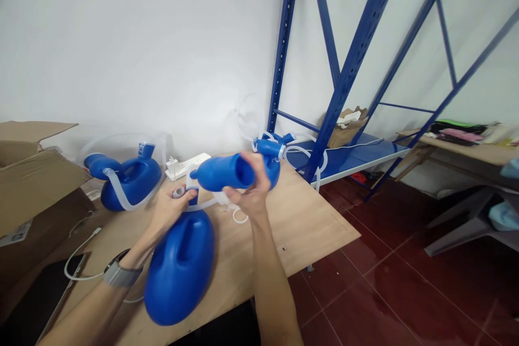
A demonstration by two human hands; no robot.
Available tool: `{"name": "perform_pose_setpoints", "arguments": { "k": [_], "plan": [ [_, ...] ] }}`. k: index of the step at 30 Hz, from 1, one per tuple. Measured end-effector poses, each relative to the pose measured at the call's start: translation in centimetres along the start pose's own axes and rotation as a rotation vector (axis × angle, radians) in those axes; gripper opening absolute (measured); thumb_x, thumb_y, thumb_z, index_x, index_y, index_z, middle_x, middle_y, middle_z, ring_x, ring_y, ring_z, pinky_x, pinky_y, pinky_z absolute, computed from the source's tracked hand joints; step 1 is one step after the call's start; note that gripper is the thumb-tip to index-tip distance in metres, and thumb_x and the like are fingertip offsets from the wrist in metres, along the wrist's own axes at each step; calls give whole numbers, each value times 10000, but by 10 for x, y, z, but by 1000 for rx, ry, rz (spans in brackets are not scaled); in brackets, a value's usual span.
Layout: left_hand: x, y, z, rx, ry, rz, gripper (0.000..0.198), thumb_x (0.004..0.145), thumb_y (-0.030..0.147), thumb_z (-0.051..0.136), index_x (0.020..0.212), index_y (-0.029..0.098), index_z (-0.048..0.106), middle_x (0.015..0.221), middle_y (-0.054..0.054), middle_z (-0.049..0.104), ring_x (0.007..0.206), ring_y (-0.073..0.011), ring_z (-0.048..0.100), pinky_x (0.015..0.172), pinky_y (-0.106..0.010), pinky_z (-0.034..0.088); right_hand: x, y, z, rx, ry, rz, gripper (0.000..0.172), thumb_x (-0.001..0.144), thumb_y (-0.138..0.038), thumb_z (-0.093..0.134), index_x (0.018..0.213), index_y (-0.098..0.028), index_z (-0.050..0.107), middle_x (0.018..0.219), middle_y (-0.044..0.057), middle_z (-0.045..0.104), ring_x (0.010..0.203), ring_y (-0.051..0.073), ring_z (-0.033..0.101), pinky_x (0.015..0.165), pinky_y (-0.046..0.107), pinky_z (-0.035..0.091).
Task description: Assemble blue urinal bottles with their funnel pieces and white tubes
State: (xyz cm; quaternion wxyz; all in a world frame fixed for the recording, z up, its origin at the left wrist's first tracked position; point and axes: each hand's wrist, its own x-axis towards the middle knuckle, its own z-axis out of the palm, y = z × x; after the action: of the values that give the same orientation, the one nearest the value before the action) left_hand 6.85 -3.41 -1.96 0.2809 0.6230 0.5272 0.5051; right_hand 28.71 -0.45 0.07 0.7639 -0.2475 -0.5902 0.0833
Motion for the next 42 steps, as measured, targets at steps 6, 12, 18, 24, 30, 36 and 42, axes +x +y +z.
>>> {"name": "perform_pose_setpoints", "arguments": {
  "k": [6,12,18,24,30,36,42],
  "plan": [
    [2,2,-5,-66,-53,27,424,803,597,683,674,205,588,574,21,558,567,-143,546,576,-260,450,28,16,-38,23,-36,155,763,891,-769,604,1445,-244,613,1417,128,627,1321,345,601,1115,523,505],
    [-3,-12,-9,-120,56,116,498,877,510,727,1261,205,639,988,-36,717,864,-188,708,798,-324,580,-63,69,-63,-237,-419,846,735,897,-696,631,1397,-157,651,1185,144,738,1050,299,707,973,470,586],
    [-10,-22,-28,28,149,156,721,849,528,785,1462,224,557,1273,-122,707,1252,-318,687,1076,-494,557,-85,90,-47,-536,-590,751,719,990,-565,578,1596,-196,456,1529,188,555,1396,339,565,1202,542,422],
    [-14,-46,-47,40,68,18,601,977,668,516,1293,187,689,1319,-160,717,1247,-343,681,1048,-516,570,-53,49,-2,-420,-842,316,407,1076,-416,511,1428,-265,649,1466,123,593,1410,271,536,1233,470,405],
    [7,-66,-51,-22,-59,-40,614,904,599,648,1355,182,657,1207,-139,761,1153,-314,727,968,-476,620,-31,36,66,-318,-1081,170,403,1069,-394,584,1439,-244,643,1376,116,673,1354,273,544,1190,490,427],
    [33,-78,-62,79,-182,221,643,866,534,746,1400,186,663,1503,-207,619,1282,-342,685,966,-468,633,-32,65,82,-155,-1196,171,556,1003,-383,700,1529,-261,569,1492,123,627,1432,298,512,1234,526,362],
    [42,-81,-71,286,-310,427,496,959,511,684,1365,227,716,1421,-143,711,1336,-334,658,1162,-515,496,-53,69,70,-51,-1129,274,645,1075,-463,551,1655,-248,368,1602,133,531,1492,280,476,1264,493,334]
  ]
}}
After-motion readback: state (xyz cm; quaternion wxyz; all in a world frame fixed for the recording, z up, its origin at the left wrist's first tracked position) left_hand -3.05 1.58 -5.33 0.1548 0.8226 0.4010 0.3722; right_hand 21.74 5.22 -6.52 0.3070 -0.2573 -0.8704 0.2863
